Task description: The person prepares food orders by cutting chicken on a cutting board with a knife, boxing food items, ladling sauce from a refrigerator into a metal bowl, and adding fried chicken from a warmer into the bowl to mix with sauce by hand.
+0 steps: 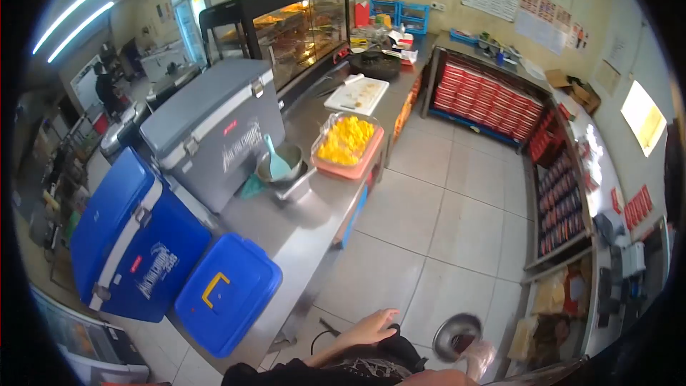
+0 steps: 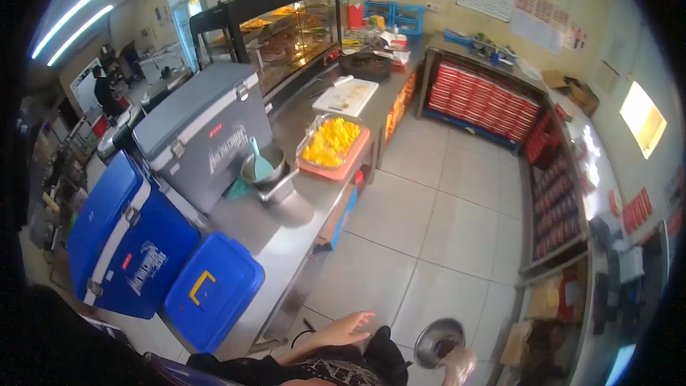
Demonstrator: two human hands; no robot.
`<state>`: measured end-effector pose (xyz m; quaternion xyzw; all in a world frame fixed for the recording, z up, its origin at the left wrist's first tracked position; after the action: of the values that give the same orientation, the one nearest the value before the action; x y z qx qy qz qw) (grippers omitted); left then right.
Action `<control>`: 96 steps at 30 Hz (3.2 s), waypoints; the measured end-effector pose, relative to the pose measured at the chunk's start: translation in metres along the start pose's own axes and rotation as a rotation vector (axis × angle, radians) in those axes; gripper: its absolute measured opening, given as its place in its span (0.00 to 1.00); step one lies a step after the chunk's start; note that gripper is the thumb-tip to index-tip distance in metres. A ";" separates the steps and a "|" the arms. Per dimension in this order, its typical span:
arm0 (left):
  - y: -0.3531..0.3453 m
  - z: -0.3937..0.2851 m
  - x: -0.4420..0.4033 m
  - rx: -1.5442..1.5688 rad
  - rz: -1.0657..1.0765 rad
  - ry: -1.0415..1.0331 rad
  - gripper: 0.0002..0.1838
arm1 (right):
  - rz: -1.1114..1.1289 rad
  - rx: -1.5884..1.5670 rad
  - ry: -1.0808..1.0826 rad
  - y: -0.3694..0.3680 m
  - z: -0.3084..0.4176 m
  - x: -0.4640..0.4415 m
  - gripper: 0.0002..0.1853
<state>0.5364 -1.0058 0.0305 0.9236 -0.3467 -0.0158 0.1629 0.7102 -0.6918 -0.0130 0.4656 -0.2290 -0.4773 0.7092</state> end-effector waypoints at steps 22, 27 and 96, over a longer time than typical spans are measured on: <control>0.358 0.004 -0.562 0.575 -0.901 0.457 0.20 | 1.083 -0.521 0.733 -0.321 0.747 -0.467 0.13; 0.415 0.059 -0.653 0.722 -1.520 0.361 0.17 | 0.662 -0.555 1.042 -0.493 1.065 -0.589 0.14; 0.530 0.246 -0.501 -0.379 -1.976 1.188 0.65 | 1.107 -0.822 1.535 -0.404 1.123 -0.107 0.29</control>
<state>-0.2156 -1.1283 -0.0791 0.6146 0.6613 0.2475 0.3517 -0.3878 -1.1376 0.1621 0.1958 0.2839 0.3005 0.8892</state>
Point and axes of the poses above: each hand's wrist, its own x-axis away from the middle knuckle, its own y-axis out of the back of the hand, z = x × y, the point moved 4 cm from there along -x, towards the middle knuckle, and after that the axes turned 9 degrees about -z, right-handed, at the moved point
